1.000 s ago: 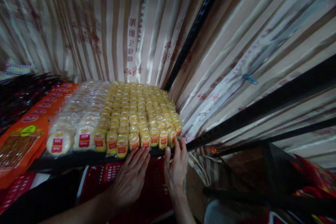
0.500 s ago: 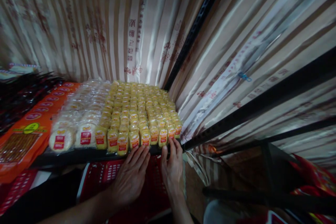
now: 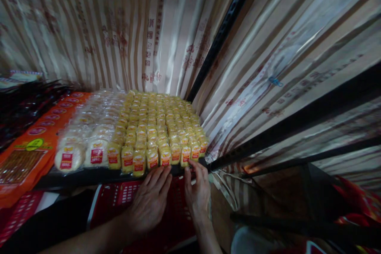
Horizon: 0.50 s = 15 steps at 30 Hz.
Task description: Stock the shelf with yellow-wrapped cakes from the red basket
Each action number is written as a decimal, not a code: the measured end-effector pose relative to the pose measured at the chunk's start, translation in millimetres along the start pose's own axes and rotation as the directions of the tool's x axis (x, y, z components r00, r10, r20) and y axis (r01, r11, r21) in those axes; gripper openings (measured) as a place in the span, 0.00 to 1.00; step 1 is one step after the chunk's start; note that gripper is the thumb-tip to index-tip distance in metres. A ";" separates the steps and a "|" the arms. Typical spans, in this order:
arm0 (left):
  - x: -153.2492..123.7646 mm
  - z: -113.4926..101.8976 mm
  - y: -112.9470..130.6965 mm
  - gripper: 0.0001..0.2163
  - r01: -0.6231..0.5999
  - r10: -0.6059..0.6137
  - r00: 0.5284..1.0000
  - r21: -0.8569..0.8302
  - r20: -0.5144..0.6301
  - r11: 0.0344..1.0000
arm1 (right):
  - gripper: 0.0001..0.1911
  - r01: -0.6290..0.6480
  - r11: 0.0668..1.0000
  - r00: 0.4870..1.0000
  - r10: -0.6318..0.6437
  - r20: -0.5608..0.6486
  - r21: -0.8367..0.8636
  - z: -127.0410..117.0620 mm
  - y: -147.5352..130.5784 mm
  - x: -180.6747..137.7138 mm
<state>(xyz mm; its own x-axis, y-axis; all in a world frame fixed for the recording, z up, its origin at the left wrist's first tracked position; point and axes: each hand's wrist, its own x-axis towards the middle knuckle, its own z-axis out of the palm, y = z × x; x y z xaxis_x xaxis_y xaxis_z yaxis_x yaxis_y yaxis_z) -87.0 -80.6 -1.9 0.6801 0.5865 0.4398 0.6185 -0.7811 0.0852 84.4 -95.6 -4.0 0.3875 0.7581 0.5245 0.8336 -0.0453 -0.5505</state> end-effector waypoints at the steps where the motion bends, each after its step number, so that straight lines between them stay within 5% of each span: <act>1: 0.0 0.5 -0.1 0.19 0.003 -0.003 1.000 -0.001 0.004 1.000 | 0.14 0.018 1.000 1.000 -0.018 0.015 0.000 0.9 -0.1 -0.7; 15: 0.1 -2.4 -1.3 0.19 -0.008 0.008 1.000 -0.005 0.022 1.000 | 0.13 0.046 0.998 0.999 -0.047 0.025 0.048 11.3 -7.4 3.6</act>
<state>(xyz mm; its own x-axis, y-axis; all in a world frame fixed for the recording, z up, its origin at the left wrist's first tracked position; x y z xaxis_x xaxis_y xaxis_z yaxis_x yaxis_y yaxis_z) -88.7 -80.0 0.2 0.6932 0.5849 0.4211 0.6115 -0.7866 0.0859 75.2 -85.2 -5.3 0.3377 0.7757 0.5332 0.8305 0.0211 -0.5566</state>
